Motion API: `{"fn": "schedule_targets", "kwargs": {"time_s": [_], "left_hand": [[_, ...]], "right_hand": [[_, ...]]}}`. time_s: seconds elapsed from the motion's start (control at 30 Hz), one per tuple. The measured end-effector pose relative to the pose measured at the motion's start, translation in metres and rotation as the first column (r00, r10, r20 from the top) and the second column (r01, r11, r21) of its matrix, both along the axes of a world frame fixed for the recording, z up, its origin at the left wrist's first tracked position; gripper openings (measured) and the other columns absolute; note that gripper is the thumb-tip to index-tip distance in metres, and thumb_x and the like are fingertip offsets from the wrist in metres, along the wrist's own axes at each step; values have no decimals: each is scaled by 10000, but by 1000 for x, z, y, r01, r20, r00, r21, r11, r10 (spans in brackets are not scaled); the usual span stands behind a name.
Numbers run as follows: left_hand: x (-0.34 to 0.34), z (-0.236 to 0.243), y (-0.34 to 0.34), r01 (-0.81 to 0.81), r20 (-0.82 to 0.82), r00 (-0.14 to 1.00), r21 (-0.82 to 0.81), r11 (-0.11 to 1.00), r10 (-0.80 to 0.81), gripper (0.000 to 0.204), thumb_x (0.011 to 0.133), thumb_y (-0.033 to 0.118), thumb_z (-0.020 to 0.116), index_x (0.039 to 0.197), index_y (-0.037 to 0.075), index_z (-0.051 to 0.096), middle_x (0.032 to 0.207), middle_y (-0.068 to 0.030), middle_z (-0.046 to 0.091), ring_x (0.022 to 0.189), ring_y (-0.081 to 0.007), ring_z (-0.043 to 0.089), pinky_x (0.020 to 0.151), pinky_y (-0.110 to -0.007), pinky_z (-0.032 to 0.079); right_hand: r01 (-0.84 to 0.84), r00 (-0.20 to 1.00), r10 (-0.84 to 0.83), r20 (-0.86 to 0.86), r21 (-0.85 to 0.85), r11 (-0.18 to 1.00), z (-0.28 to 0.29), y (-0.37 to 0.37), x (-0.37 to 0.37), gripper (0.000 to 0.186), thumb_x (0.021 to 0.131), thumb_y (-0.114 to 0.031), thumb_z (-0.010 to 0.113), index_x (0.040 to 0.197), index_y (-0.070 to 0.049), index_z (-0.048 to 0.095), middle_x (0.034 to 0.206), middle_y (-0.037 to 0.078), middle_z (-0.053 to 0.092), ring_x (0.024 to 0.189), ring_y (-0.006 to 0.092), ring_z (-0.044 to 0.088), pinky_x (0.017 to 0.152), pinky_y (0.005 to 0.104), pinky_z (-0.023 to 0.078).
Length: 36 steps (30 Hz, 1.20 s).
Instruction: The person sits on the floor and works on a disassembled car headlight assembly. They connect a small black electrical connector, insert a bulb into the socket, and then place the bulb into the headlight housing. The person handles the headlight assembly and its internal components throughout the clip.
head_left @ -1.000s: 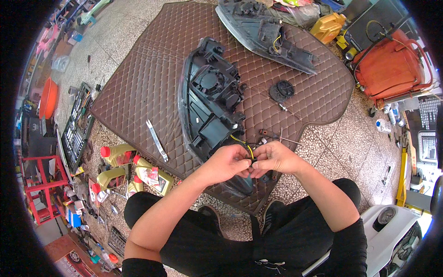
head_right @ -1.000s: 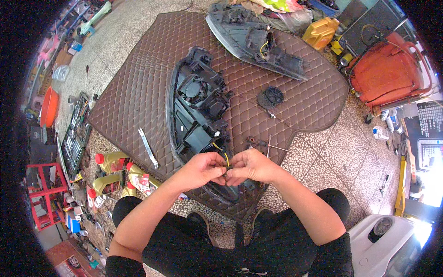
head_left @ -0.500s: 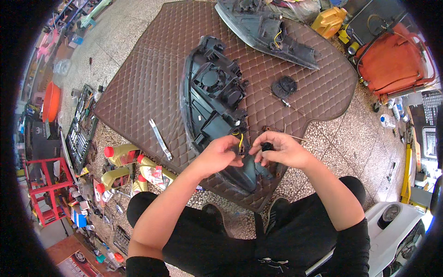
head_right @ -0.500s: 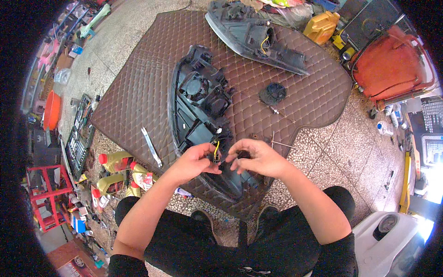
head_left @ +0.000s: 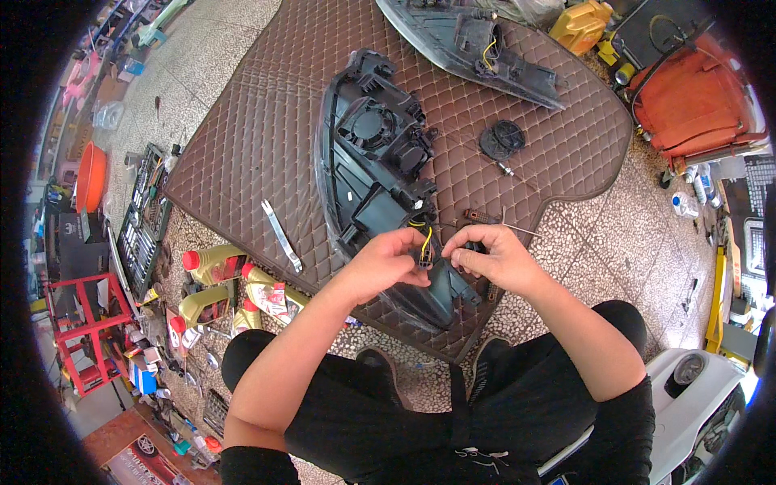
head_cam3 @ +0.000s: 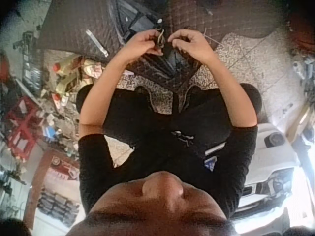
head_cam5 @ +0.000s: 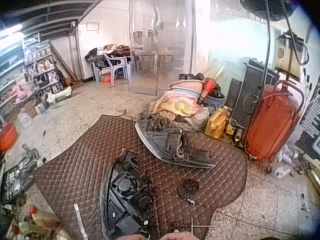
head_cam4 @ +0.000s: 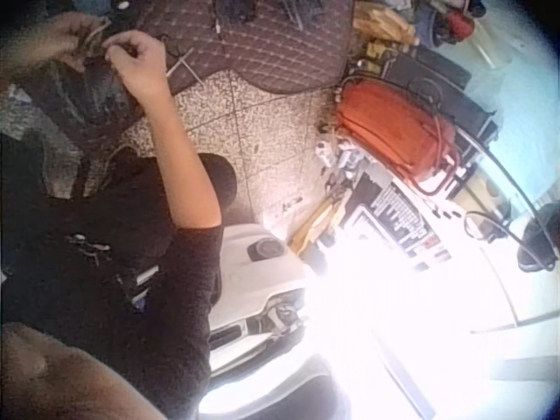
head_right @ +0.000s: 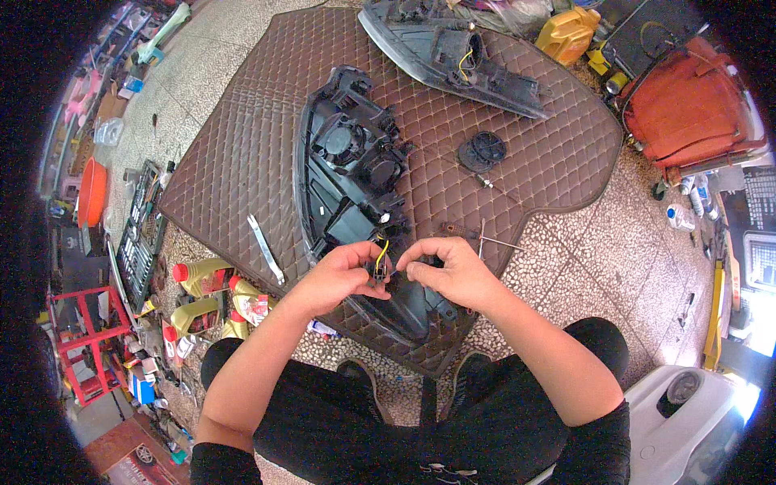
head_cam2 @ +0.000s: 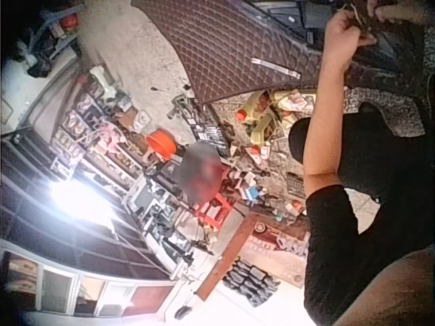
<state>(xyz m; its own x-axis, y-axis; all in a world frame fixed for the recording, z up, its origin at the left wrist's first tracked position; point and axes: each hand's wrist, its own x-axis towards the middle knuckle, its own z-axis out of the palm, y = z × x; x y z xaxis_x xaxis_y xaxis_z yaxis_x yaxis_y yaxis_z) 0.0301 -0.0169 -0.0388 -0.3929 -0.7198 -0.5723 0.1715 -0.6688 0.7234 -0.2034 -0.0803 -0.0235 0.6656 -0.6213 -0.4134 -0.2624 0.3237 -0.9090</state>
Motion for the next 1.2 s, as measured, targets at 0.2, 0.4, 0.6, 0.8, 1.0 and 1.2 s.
{"fn": "schedule_targets", "kwargs": {"time_s": [0.2, 0.4, 0.6, 0.8, 1.0, 1.2], "left_hand": [[0, -3, 0, 18, 24, 1000, -13, 1000, -18, 338, 862, -73, 441, 1163, -16, 584, 1088, -82, 635, 976, -183, 667, 911, -364, 599], [-5, -5, 4, 79, 125, 990, -74, 994, -70, 370, 873, -92, 429, 1205, -10, 571, 1146, -83, 634, 1004, -184, 666, 908, -350, 595], [-13, -5, 8, 145, 240, 964, -118, 982, -113, 419, 845, -121, 460, 1246, -24, 531, 1139, -91, 630, 960, -186, 675, 861, -342, 579], [-12, -1, 6, 109, 244, 967, -169, 980, -66, 348, 853, -91, 492, 1189, -25, 553, 1014, -87, 666, 886, -174, 674, 808, -312, 558], [-9, -2, 4, 327, 469, 869, -300, 896, -160, 195, 818, -67, 496, 905, -10, 660, 912, -104, 698, 836, -206, 676, 771, -332, 544], [-23, -1, 20, 609, 551, 740, -306, 732, -385, 153, 765, -9, 533, 824, 0, 674, 866, -151, 692, 816, -303, 677, 741, -393, 532]], "right_hand": [[58, 997, -56, -55, 38, 998, 3, 3, 1, 145, 892, -101, 716, 1005, -14, 744, 844, 24, 706, 817, 80, 632, 771, 258, 512], [54, 998, -54, 13, -30, 998, 3, 7, 4, 365, 864, -79, 757, 1209, -2, 665, 983, 54, 714, 888, 103, 660, 816, 283, 540], [-84, 994, 100, 50, -257, 963, 5, 13, 6, 483, 829, -69, 774, 1294, -70, 643, 966, 49, 695, 863, 109, 644, 832, 287, 538], [-43, 999, 42, -10, -293, 955, 0, 10, 4, 453, 831, -142, 815, 1257, -78, 673, 878, -4, 634, 813, 61, 583, 732, 256, 486], [110, 992, -120, -24, -257, 960, -5, 4, -2, 423, 842, -119, 782, 1248, -72, 677, 900, 35, 677, 855, 101, 612, 796, 281, 501], [153, 985, -168, -25, -303, 941, -10, 2, -3, 444, 835, -157, 789, 1256, -78, 673, 910, 27, 662, 867, 102, 595, 806, 275, 488]]}}
